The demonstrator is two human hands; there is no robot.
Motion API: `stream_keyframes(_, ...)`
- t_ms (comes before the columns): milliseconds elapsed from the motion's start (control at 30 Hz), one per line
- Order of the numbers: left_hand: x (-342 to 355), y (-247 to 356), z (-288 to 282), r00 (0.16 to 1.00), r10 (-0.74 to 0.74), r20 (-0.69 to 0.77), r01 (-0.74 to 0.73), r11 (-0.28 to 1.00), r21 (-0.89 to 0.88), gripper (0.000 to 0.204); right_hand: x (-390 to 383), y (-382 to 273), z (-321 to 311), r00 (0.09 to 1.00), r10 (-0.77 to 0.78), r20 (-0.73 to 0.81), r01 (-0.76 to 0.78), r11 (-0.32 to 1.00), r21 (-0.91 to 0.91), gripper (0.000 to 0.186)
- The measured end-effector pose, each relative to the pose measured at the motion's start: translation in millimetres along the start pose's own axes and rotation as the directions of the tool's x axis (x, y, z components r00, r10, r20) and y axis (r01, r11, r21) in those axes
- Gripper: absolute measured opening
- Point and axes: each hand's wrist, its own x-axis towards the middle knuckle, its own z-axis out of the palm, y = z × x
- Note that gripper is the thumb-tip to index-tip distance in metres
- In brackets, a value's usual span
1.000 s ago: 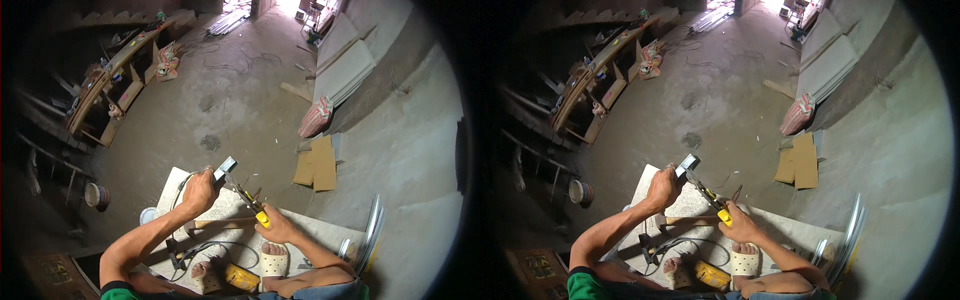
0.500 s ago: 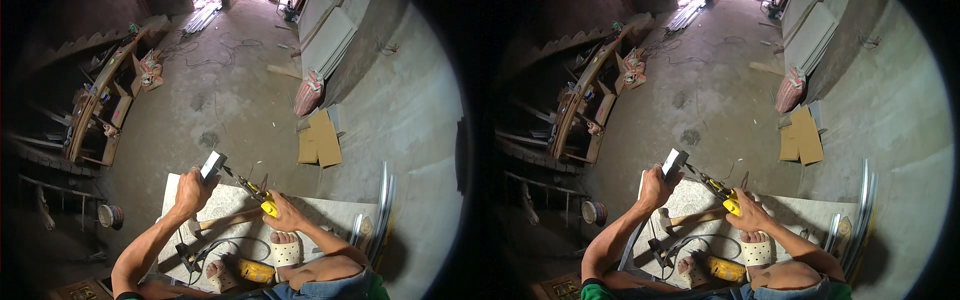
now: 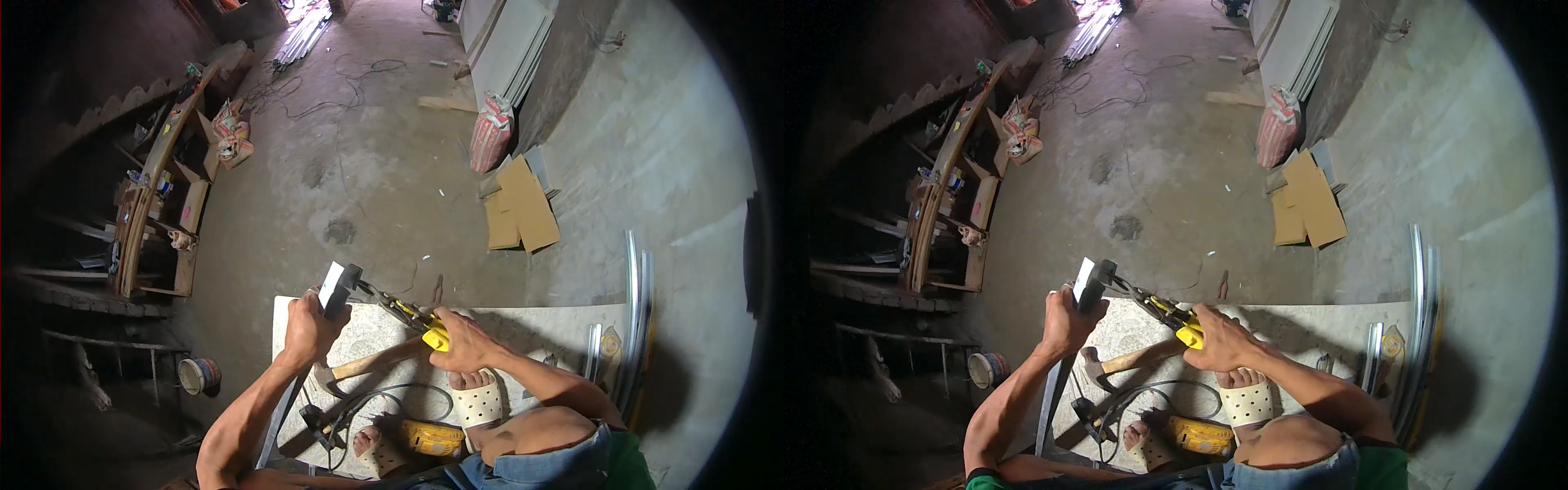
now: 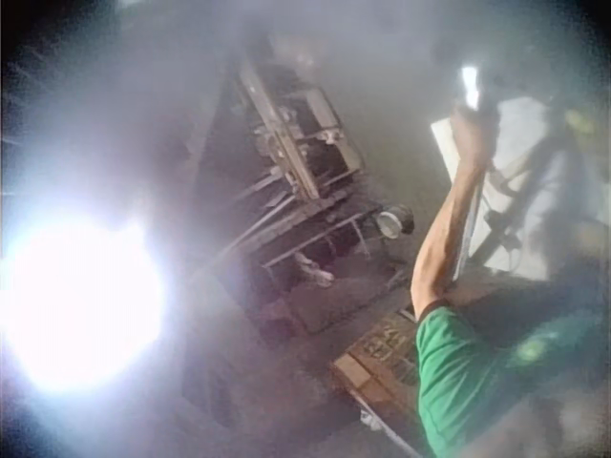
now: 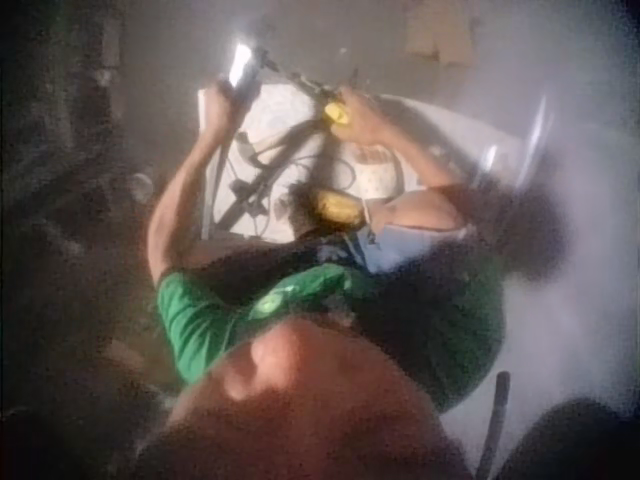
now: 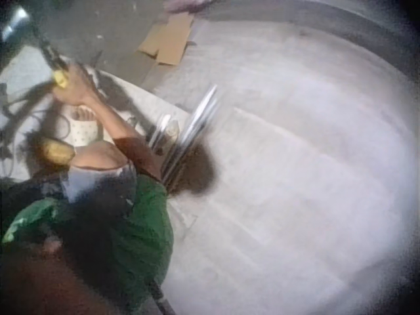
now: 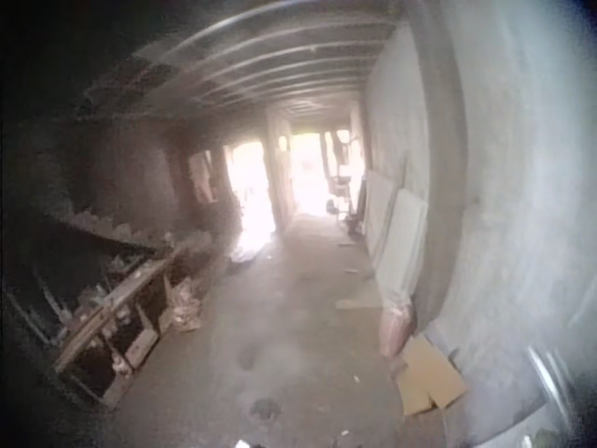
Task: The person uses shears to cut through sections of a long metal frame while holding it steady on a work table.
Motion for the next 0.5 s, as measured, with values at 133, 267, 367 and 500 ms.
stream_keyframes(133, -4.2, 0.2, -27.8, 0.964, 0.016, 0.265, 0.07, 0.948, -0.312, 0.036, 8.5, 23.2, -1.6, 0.979, -0.191, -0.07, 0.194, 0.98, 0.049, 0.057)
stream_keyframes(267, -6.8, 9.2, -47.1, 0.879, 0.263, 0.397, -0.059, 0.887, -0.459, 0.031, 37.0, 46.2, 3.8, 0.935, -0.341, -0.103, 0.345, 0.938, 0.027, 0.061)
stream_keyframes(367, -4.1, 4.5, -44.6, 0.845, 0.315, 0.433, -0.078, 0.872, -0.484, 0.03, 65.1, 65.3, 7.1, 0.759, -0.618, -0.205, 0.584, 0.785, -0.205, 0.07)
stream_keyframes(500, 5.0, 7.0, -49.5, 0.862, 0.25, 0.44, -0.072, 0.921, -0.382, 0.033, 66.0, 66.6, 11.2, 0.791, -0.544, -0.28, 0.505, 0.839, -0.204, 0.072)
